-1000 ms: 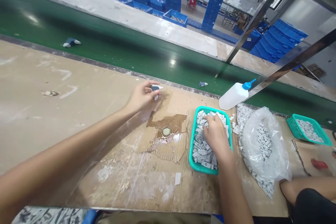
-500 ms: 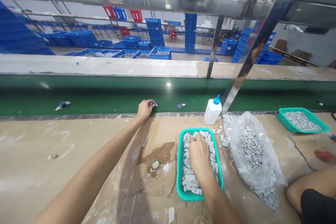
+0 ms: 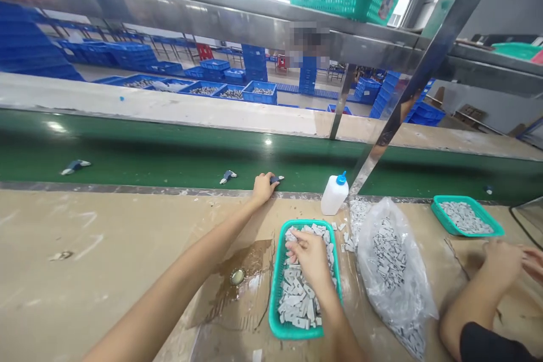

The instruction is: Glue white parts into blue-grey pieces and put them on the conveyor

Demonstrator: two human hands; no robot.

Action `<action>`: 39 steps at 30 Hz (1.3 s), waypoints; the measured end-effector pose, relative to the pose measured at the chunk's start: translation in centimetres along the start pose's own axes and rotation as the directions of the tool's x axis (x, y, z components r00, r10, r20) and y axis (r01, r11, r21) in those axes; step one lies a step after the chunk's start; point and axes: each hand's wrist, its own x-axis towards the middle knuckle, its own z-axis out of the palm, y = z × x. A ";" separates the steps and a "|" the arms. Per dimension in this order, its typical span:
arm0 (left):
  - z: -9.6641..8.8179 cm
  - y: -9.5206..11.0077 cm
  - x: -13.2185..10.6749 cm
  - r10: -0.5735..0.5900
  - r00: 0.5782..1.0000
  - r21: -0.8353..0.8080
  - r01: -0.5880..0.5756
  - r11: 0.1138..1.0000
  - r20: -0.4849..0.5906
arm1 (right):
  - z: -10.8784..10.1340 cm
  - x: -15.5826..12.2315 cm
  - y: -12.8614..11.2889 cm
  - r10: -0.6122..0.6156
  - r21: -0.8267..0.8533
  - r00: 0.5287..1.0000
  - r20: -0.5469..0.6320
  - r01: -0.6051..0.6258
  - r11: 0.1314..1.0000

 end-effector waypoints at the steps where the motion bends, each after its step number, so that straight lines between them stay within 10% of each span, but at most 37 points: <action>1: -0.5 0.0 -0.3 -0.031 1.000 -0.089 0.031 0.996 0.005 | -0.1 0.1 0.0 -0.003 0.043 1.000 0.013 0.003 0.999; 14: -14.7 -7.7 -14.5 -0.203 0.947 -0.847 0.314 0.430 0.248 | 2.8 -3.5 -2.9 0.111 0.031 0.951 0.290 -0.125 0.992; 25: -15.0 -10.2 -15.4 -0.262 0.953 -0.957 0.209 0.202 0.153 | 6.9 -2.8 -1.0 -0.128 -0.371 0.967 0.220 0.204 0.906; 39: -13.3 -9.7 -16.7 -0.087 0.947 -0.903 0.320 0.285 0.308 | 7.2 -4.6 -0.3 -0.278 -0.555 0.909 0.310 0.411 0.723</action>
